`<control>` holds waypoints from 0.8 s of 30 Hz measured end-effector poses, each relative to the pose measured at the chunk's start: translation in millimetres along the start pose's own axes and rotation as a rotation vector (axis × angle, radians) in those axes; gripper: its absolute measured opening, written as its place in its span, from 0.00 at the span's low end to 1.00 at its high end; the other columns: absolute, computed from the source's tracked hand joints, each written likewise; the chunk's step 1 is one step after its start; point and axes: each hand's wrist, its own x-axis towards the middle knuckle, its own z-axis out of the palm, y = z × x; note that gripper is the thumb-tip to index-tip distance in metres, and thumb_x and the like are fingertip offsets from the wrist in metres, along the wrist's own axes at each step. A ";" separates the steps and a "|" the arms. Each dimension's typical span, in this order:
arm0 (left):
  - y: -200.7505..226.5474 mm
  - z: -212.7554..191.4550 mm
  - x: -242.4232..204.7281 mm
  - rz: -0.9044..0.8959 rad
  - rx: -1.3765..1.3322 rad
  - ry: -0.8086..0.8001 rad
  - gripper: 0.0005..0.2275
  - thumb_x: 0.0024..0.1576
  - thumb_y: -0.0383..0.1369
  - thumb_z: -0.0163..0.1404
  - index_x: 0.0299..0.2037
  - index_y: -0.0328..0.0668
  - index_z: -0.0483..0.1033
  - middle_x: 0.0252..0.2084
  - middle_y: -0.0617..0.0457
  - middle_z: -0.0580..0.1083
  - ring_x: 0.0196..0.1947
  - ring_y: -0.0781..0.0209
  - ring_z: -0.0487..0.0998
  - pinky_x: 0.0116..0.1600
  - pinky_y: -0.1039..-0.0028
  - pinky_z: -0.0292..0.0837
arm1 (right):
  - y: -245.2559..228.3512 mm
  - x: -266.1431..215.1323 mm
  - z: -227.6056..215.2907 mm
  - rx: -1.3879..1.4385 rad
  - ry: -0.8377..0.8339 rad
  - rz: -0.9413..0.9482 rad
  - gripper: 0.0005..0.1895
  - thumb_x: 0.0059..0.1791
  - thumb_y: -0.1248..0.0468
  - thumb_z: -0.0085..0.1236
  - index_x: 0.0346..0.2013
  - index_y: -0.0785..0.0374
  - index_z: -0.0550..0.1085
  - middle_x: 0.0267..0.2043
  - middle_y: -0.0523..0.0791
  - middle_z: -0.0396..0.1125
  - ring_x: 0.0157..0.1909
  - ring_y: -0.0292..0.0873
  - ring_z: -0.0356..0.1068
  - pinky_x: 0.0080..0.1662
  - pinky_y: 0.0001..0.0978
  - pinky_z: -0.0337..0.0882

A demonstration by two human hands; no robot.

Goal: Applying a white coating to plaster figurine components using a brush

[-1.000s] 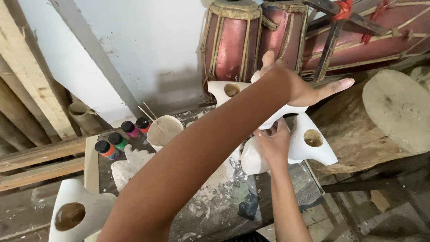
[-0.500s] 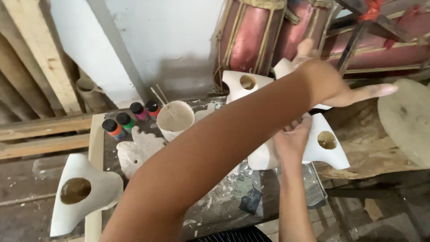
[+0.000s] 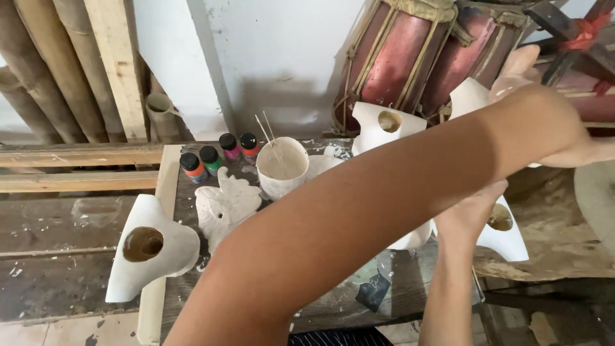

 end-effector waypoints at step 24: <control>10.6 17.3 -43.2 -0.256 0.692 0.161 0.54 0.18 0.63 0.00 0.34 0.49 0.81 0.29 0.51 0.72 0.70 0.51 0.55 0.77 0.47 0.26 | -12.7 -33.9 16.5 0.029 0.217 -0.015 0.50 0.43 0.72 0.71 0.67 0.48 0.46 0.64 0.64 0.62 0.61 0.51 0.67 0.63 0.39 0.69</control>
